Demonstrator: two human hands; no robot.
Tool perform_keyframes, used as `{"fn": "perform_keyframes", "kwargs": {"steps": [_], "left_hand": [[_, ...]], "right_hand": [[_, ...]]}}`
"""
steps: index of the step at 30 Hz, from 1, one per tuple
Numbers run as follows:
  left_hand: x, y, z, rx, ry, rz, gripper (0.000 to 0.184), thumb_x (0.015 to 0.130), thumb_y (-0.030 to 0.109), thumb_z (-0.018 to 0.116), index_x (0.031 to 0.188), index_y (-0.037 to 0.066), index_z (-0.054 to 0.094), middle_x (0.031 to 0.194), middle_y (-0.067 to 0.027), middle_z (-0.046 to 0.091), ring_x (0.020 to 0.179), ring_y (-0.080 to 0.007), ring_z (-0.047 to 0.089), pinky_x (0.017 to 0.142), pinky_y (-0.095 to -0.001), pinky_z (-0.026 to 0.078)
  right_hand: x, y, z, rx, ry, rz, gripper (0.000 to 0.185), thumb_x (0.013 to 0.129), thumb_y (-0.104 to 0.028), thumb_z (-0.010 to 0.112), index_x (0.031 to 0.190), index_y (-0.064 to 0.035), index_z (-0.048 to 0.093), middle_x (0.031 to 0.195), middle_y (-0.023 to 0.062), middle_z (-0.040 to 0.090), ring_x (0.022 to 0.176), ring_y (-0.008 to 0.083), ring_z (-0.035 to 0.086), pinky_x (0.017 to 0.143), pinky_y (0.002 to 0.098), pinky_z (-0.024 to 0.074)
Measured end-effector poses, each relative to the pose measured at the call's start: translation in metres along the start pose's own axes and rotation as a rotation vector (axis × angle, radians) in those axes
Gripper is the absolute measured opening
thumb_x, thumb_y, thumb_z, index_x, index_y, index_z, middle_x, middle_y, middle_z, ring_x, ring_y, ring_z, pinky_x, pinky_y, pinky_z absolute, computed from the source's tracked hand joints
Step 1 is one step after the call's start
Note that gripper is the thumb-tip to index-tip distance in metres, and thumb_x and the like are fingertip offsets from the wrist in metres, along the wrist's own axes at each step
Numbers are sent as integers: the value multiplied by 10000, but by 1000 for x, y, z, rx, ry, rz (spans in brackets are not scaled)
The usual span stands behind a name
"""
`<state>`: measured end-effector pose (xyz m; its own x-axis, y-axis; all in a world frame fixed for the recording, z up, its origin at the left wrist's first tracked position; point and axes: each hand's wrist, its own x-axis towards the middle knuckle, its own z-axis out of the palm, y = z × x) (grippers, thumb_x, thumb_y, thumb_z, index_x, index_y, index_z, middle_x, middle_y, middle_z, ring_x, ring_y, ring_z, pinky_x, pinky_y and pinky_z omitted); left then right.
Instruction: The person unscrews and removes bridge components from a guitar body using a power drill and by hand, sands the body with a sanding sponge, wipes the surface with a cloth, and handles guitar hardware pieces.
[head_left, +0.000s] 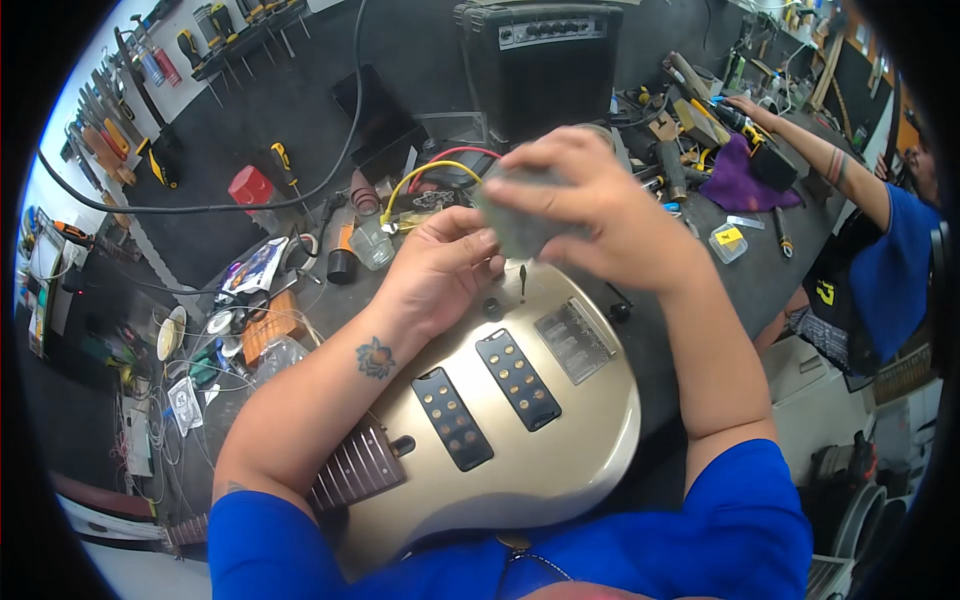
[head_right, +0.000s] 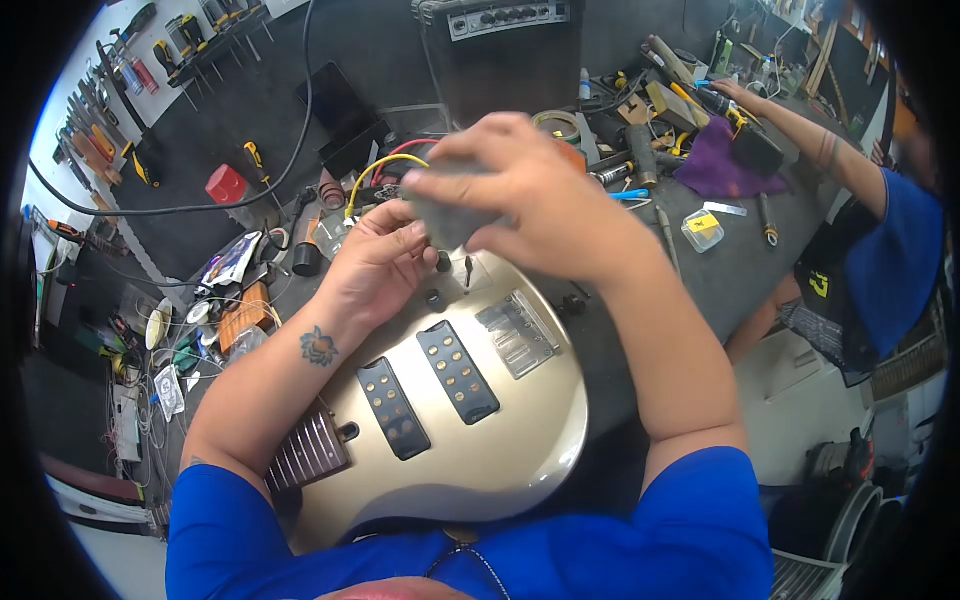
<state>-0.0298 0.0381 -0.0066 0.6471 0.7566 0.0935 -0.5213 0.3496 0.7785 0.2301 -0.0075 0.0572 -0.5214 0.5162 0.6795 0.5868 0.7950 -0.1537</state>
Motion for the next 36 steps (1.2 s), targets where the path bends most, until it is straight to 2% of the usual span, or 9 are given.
{"fn": "perform_keyframes", "kwargs": {"steps": [2,6,10,19,22,26,30,32,36], "left_hand": [[-2,-4,-6,11,29,-6,146,1009,48,810,1142,96,772,1130,-86,799,1056,-200,755,938,-371,614],[-2,-2,9,-5,98,17,170,997,41,821,1152,97,781,1129,-91,806,1054,-206,762,927,-354,619],[-2,-4,-6,9,-9,8,186,1022,45,794,1195,104,758,1159,-74,795,1064,-162,768,947,-316,657],[0,-7,-7,-7,9,57,197,1020,36,791,1200,99,743,1173,-61,791,1025,-154,759,939,-294,646],[-2,-3,9,-2,104,34,158,1024,27,782,1163,93,744,1151,-65,792,1023,-161,760,953,-299,643],[2,-7,-9,-7,3,81,142,1028,19,771,1151,86,746,1145,-77,795,1046,-186,759,962,-334,634],[4,-11,-12,-39,-5,83,159,1019,1,773,1153,85,756,1159,-94,802,1102,-217,755,993,-371,603],[3,-7,-14,-11,38,59,146,1020,7,774,1146,78,757,1158,-87,802,1108,-230,757,1029,-405,588],[2,-8,-7,-16,-7,73,156,1044,18,753,1179,94,761,1167,-55,794,1057,-169,751,972,-334,621]], "right_hand": [[-4,8,-7,-57,39,91,850,619,14,890,1433,-201,780,1472,66,659,1365,379,537,1211,503,454],[2,-20,6,42,-11,-73,859,608,37,893,1423,-214,785,1467,67,663,1368,380,534,1191,485,474],[0,2,-6,-103,65,64,870,591,32,893,1409,-247,796,1429,34,671,1369,369,539,1169,498,495],[3,-3,-1,-40,88,37,817,634,12,913,1395,-264,802,1422,43,673,1364,367,542,1163,495,489],[3,-22,9,30,23,-74,829,634,25,879,1423,-215,790,1458,65,661,1354,377,531,1182,502,466],[-3,8,0,-41,80,81,827,653,20,878,1441,-208,778,1448,59,659,1372,374,528,1202,508,449],[3,-16,13,67,-24,-55,825,658,20,867,1452,-184,769,1481,78,650,1383,373,526,1205,515,446],[-2,4,10,-32,37,66,849,646,11,909,1443,-246,773,1472,72,656,1387,379,523,1190,507,472],[3,-15,7,7,-11,23,843,670,12,906,1455,-260,766,1486,82,653,1377,397,522,1189,511,482]]}}
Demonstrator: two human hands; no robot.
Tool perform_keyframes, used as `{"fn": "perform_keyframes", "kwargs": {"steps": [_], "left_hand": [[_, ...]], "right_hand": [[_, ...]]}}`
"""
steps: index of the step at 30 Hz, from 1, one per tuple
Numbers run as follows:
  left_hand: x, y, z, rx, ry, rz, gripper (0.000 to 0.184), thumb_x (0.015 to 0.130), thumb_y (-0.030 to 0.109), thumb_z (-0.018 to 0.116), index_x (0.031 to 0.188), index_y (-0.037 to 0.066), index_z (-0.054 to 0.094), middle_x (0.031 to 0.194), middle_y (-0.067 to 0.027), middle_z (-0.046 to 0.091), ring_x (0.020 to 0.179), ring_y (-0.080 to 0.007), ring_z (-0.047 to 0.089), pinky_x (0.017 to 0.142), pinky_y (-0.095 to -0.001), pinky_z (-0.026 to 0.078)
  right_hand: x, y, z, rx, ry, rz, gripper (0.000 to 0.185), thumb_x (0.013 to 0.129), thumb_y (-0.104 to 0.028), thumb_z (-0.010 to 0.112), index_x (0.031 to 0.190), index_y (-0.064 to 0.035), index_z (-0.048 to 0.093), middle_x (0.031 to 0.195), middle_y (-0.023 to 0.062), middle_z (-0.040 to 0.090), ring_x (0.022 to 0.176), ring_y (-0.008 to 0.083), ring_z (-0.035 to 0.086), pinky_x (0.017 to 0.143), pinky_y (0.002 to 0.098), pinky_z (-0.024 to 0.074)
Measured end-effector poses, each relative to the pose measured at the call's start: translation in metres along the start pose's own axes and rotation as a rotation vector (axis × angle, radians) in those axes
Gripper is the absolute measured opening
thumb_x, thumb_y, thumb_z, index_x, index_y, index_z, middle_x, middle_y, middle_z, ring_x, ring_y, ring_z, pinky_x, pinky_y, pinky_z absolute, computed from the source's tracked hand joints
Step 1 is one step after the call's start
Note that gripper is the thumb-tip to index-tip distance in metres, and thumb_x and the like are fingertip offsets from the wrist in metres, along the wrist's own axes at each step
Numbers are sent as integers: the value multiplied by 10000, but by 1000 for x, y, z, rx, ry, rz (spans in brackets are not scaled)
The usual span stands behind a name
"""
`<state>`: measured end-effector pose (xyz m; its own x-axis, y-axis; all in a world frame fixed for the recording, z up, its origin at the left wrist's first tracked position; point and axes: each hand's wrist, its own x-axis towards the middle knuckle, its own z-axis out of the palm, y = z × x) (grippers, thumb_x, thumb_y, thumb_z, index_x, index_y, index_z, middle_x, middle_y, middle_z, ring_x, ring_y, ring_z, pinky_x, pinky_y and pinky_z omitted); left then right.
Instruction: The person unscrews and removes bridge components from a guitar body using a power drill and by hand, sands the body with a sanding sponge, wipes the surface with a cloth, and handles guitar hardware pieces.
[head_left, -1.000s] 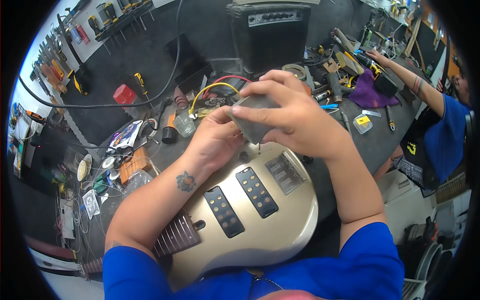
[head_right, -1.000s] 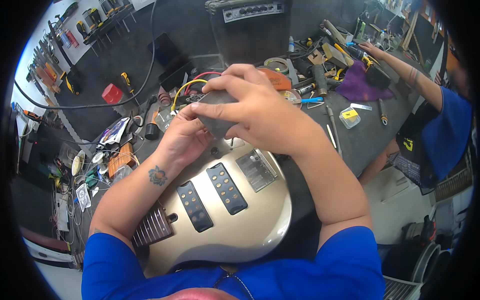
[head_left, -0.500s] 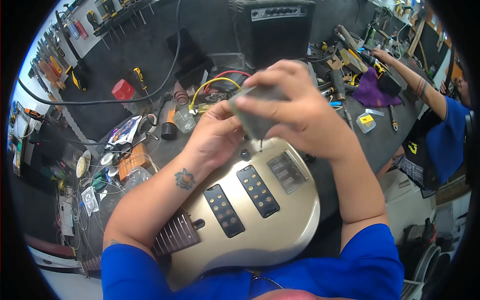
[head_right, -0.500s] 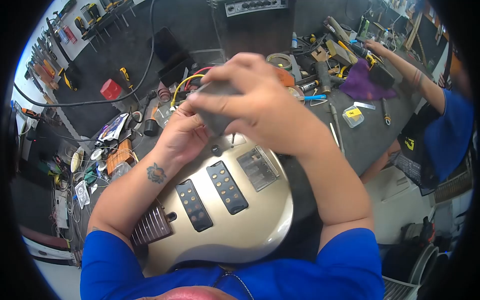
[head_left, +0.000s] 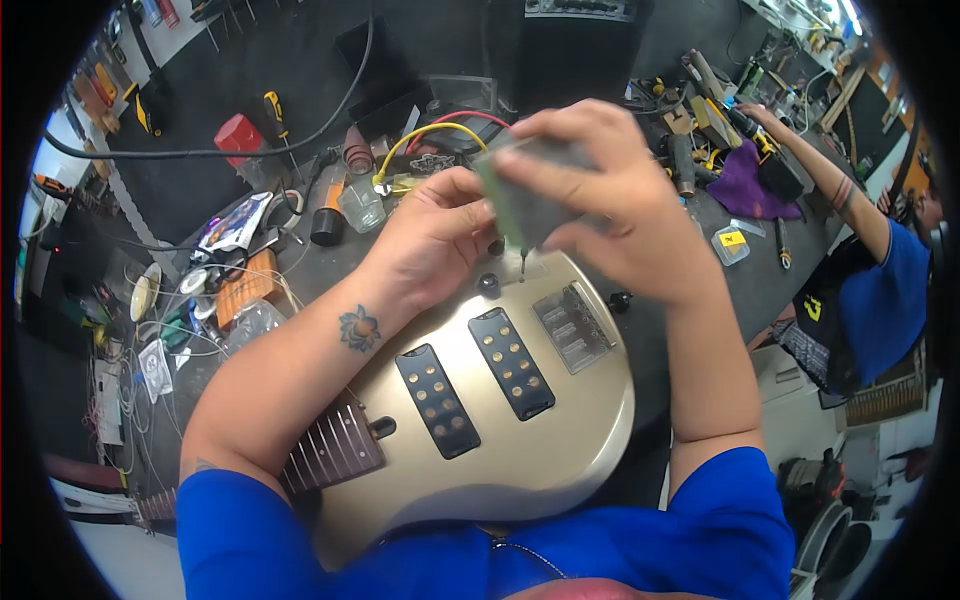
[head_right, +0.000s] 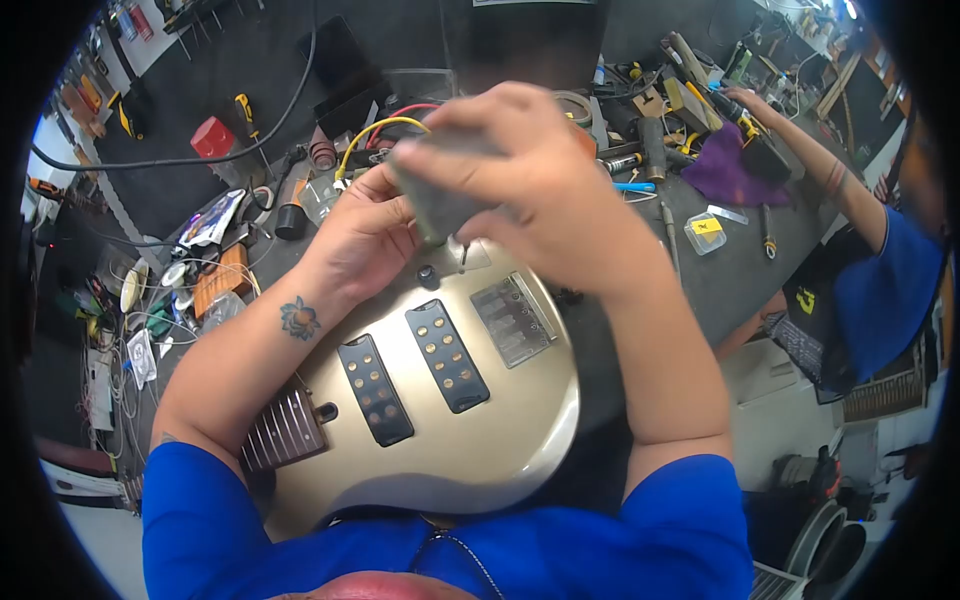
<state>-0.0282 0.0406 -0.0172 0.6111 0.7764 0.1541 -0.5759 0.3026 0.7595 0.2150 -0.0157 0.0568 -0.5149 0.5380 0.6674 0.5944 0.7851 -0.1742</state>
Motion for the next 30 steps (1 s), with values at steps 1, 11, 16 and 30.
{"fn": "perform_keyframes", "kwargs": {"steps": [1,11,16,30], "left_hand": [[2,0,-2,-20,7,9,156,1037,15,758,1175,88,756,1169,-65,796,1075,-182,751,987,-343,609],[6,-1,-8,-20,-3,14,131,1027,21,773,1134,90,743,1169,-84,797,1107,-215,750,1048,-386,585],[3,0,-2,33,26,-18,118,1028,33,781,1127,86,746,1147,-84,795,1104,-228,758,1040,-399,592],[5,-2,-8,-2,-19,23,126,1047,51,760,1162,99,738,1177,-67,784,1117,-199,756,1036,-370,617]], "right_hand": [[0,-6,3,40,-28,-39,837,679,14,899,1460,-253,763,1492,86,652,1371,402,523,1191,512,482],[-4,24,8,7,-10,11,827,688,-10,864,1487,-190,748,1508,93,648,1393,366,538,1221,506,427],[0,-4,4,87,-54,-37,847,702,-21,912,1497,-258,741,1500,107,652,1398,399,525,1214,496,459],[-3,6,2,-9,-13,28,819,715,-31,909,1488,-249,746,1526,85,636,1394,402,528,1220,519,441]]}}
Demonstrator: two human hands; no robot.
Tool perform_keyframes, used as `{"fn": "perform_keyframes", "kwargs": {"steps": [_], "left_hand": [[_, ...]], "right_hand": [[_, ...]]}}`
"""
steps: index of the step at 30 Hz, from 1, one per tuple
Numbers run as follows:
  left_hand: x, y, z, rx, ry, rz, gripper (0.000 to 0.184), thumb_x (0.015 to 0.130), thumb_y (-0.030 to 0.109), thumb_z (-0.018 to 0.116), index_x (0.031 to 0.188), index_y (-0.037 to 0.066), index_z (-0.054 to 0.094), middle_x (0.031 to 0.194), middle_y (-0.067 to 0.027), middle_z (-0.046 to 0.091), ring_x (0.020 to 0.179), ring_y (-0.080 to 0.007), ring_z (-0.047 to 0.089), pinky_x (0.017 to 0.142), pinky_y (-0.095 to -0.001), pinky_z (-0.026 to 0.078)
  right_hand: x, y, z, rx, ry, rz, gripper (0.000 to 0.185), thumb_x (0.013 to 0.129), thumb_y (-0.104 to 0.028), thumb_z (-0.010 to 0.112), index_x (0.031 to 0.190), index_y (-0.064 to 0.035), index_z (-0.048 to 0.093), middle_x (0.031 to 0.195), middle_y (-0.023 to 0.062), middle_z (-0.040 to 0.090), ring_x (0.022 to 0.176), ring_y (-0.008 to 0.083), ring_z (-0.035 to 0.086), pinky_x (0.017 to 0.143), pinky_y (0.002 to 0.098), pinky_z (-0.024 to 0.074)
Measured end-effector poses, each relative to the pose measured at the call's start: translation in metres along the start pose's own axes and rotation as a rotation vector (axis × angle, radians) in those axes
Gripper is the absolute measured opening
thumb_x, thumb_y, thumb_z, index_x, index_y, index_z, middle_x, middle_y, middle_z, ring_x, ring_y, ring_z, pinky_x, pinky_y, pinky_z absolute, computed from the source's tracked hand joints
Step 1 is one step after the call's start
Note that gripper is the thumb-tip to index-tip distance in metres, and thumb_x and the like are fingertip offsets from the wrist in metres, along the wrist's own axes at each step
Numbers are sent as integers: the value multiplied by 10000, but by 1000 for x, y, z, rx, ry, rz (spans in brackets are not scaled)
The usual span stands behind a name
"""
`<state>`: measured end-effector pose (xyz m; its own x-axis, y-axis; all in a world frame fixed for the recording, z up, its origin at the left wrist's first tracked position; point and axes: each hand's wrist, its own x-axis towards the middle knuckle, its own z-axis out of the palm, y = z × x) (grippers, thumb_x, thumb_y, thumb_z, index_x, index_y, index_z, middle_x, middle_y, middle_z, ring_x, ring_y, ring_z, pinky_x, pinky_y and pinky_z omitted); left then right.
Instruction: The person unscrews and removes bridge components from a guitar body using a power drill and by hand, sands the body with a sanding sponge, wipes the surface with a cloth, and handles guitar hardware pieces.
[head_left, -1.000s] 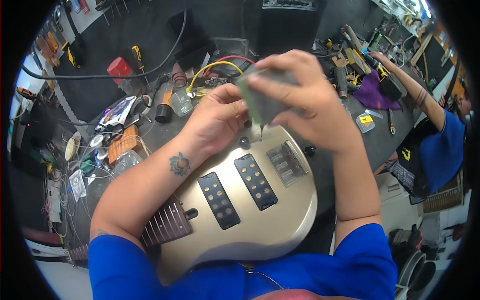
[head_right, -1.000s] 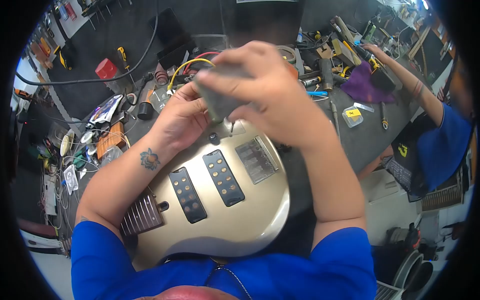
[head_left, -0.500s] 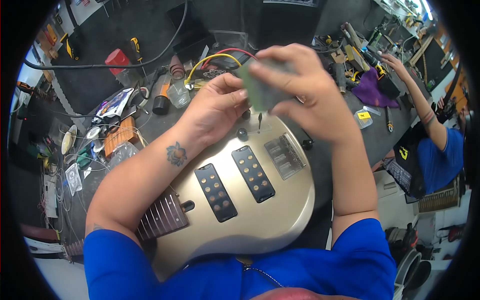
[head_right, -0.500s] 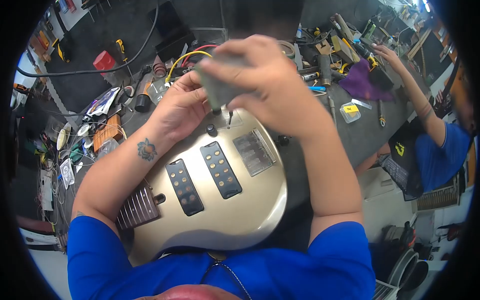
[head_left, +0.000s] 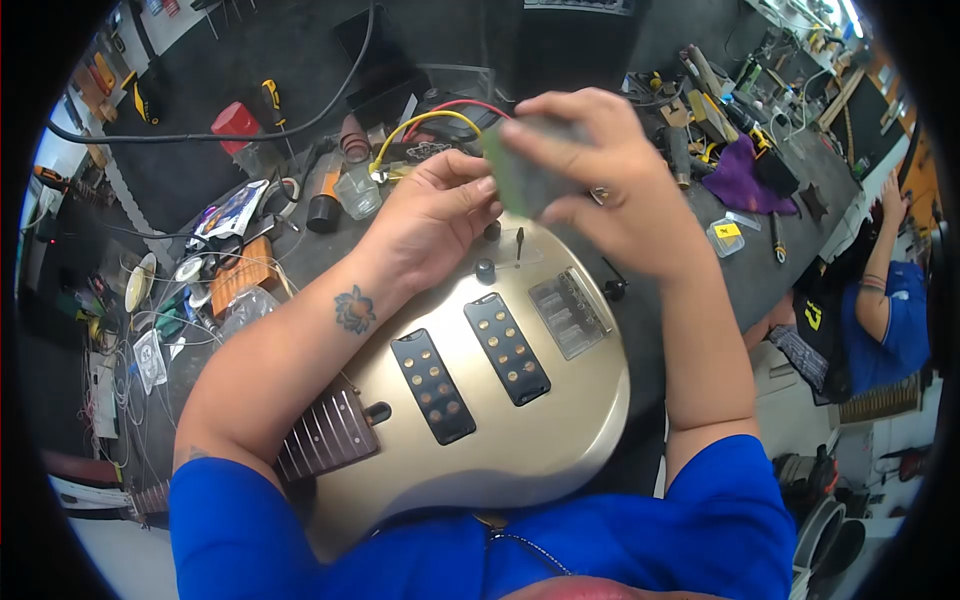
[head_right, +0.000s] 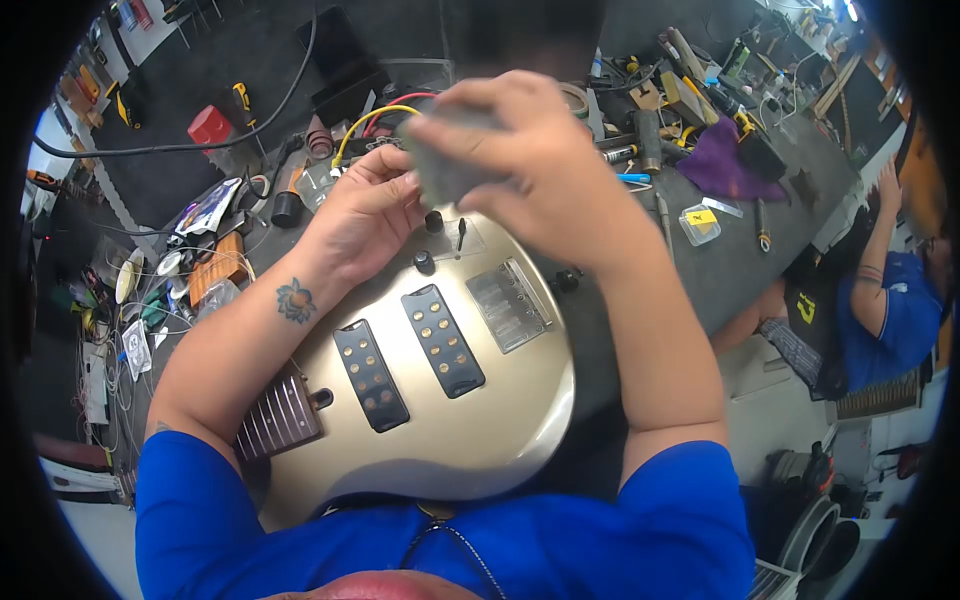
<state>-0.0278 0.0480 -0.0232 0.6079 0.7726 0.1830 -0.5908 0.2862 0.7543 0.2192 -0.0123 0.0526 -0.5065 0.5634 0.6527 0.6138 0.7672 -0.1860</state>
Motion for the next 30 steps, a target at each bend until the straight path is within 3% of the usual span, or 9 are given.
{"fn": "perform_keyframes", "kwargs": {"steps": [2,6,9,14,18,21,25,30], "left_hand": [[0,-1,0,-13,28,-6,128,1043,45,765,1156,100,741,1160,-61,783,1097,-190,750,1021,-362,610],[-2,1,0,28,29,-40,136,1040,38,765,1154,109,744,1158,-60,785,1055,-176,733,986,-363,592],[-1,-2,3,-6,31,-11,133,1032,30,772,1139,103,743,1140,-63,791,1065,-180,739,1000,-354,586],[-1,3,1,17,9,-41,132,1032,29,770,1143,93,736,1163,-58,789,1067,-174,745,1000,-345,593],[-1,-1,-2,-19,-19,-25,157,1038,29,762,1180,88,732,1195,-62,783,1043,-168,749,975,-337,611],[-3,6,0,28,-11,-51,138,1035,76,785,1161,78,731,1168,-76,789,1108,-198,749,1034,-387,589],[-3,6,14,-6,8,-54,187,1034,70,778,1212,54,723,1222,-105,776,1189,-232,741,1098,-404,583],[5,0,3,42,20,-35,210,1050,58,743,1250,5,703,1294,-148,755,1284,-272,720,1187,-438,564]], "right_hand": [[1,-5,9,14,-23,-39,800,718,-33,924,1467,-262,759,1530,92,643,1383,413,533,1199,525,463],[-6,33,-3,-134,57,106,821,684,-41,938,1443,-305,772,1467,83,673,1368,397,547,1183,522,482],[2,-9,-5,25,-29,-40,806,706,-19,917,1458,-264,765,1501,108,655,1392,402,532,1202,523,471],[-4,30,-5,-58,46,99,858,657,-14,932,1450,-300,770,1482,56,667,1398,388,535,1187,495,491],[1,5,6,63,-44,-44,859,678,4,917,1481,-253,754,1536,94,643,1441,391,504,1207,493,476],[-1,28,-4,-50,34,60,871,666,-8,927,1480,-265,754,1521,88,651,1420,386,522,1211,500,475],[6,7,17,138,-9,-54,818,697,6,897,1463,-248,765,1520,93,657,1417,384,541,1220,499,468],[0,32,13,13,43,-7,771,723,-51,900,1457,-242,768,1473,91,682,1396,352,570,1219,478,459]]}}
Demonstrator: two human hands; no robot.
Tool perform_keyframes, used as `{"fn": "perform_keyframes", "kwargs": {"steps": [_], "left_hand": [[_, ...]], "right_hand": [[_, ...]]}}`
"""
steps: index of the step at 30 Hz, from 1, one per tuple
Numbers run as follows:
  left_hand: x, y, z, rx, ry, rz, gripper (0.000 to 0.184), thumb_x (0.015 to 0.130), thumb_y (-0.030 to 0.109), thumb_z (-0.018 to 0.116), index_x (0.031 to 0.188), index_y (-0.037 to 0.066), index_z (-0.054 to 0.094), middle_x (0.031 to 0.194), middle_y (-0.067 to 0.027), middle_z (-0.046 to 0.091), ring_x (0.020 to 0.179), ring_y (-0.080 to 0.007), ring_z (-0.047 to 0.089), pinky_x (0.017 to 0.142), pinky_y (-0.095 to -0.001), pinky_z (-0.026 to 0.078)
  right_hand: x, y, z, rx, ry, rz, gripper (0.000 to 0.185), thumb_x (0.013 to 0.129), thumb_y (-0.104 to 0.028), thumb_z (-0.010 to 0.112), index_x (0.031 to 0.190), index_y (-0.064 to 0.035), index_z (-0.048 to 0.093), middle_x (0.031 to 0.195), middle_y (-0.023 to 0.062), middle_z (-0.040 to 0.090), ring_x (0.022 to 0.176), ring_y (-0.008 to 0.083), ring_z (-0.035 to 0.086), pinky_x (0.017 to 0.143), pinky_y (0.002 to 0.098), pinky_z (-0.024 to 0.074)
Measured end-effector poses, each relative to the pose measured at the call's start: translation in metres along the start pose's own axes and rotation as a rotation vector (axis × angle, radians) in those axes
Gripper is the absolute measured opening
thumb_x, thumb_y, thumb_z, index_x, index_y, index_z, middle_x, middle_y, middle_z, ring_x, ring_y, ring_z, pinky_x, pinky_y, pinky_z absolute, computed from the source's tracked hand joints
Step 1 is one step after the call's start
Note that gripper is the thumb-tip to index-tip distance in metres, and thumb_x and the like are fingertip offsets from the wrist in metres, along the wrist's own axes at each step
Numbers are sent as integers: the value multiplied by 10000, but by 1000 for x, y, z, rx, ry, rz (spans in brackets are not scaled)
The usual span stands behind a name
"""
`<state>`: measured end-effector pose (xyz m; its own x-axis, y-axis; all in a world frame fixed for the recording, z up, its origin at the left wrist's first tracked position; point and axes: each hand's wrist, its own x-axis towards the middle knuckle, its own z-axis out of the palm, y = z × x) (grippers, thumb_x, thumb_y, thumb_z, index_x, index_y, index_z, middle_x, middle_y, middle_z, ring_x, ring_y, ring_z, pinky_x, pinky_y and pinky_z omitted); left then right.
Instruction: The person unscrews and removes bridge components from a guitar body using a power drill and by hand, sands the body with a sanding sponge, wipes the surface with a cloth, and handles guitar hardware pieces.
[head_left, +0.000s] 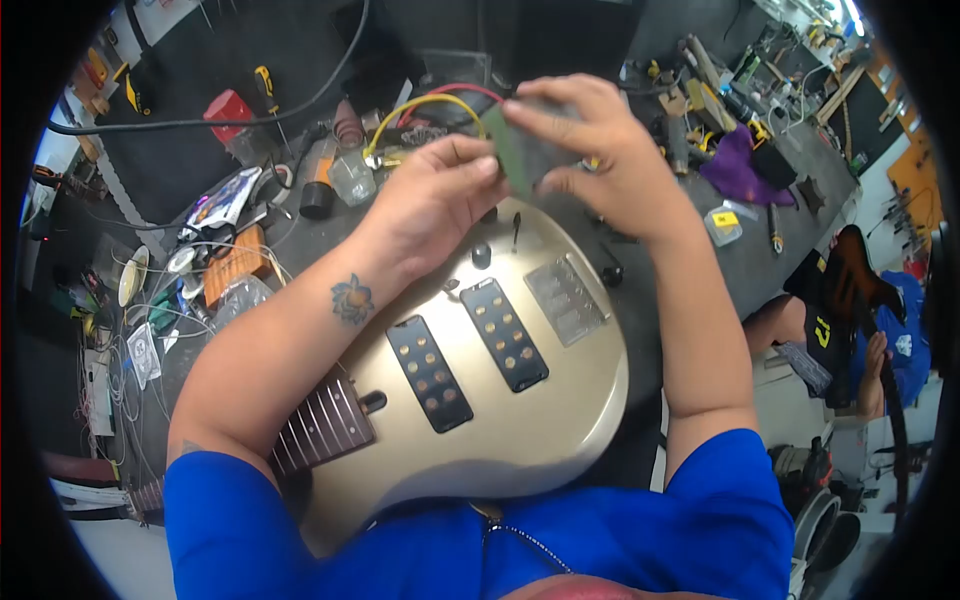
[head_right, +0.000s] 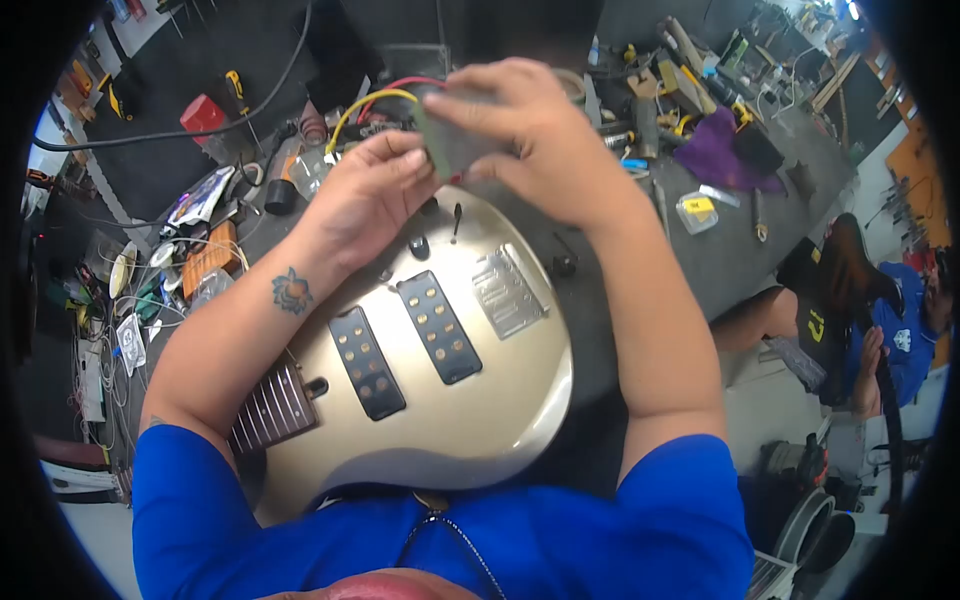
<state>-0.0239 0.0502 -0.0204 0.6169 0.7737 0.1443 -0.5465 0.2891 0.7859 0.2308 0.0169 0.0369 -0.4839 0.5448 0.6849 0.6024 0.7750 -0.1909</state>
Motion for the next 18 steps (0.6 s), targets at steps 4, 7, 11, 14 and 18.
{"fn": "perform_keyframes", "kwargs": {"steps": [4,7,11,14,18], "left_hand": [[-2,1,0,49,72,-9,205,1060,62,711,1258,10,697,1261,-145,763,1192,-275,737,1111,-422,579],[-2,17,3,118,14,-38,231,1067,58,679,1293,10,683,1190,-102,772,996,-181,729,925,-323,594],[-24,90,68,1331,-50,-51,254,947,3,682,1192,0,748,1092,-71,777,928,-157,716,847,-320,576],[-61,101,94,2044,-324,-230,258,892,103,790,1129,7,757,929,-131,792,886,-311,771,808,-402,606],[-73,68,111,2110,-307,-369,181,880,127,826,999,10,755,886,-242,760,924,-471,746,831,-549,588]], "right_hand": [[-6,29,-16,-69,113,45,794,733,-43,890,1499,-191,741,1511,103,682,1409,327,586,1229,449,437],[-4,18,-22,-151,141,164,721,767,-43,882,1467,-59,711,1384,156,729,1305,312,665,1147,413,511],[-9,32,-16,-112,110,228,812,721,-34,900,1508,-89,707,1472,146,684,1394,331,594,1219,438,448],[-12,37,-19,-97,124,208,804,735,-39,901,1513,-89,704,1478,146,680,1399,337,586,1224,441,441],[-18,66,-11,-193,165,138,770,773,-128,920,1514,-155,714,1490,130,681,1378,342,597,1217,464,444]]}}
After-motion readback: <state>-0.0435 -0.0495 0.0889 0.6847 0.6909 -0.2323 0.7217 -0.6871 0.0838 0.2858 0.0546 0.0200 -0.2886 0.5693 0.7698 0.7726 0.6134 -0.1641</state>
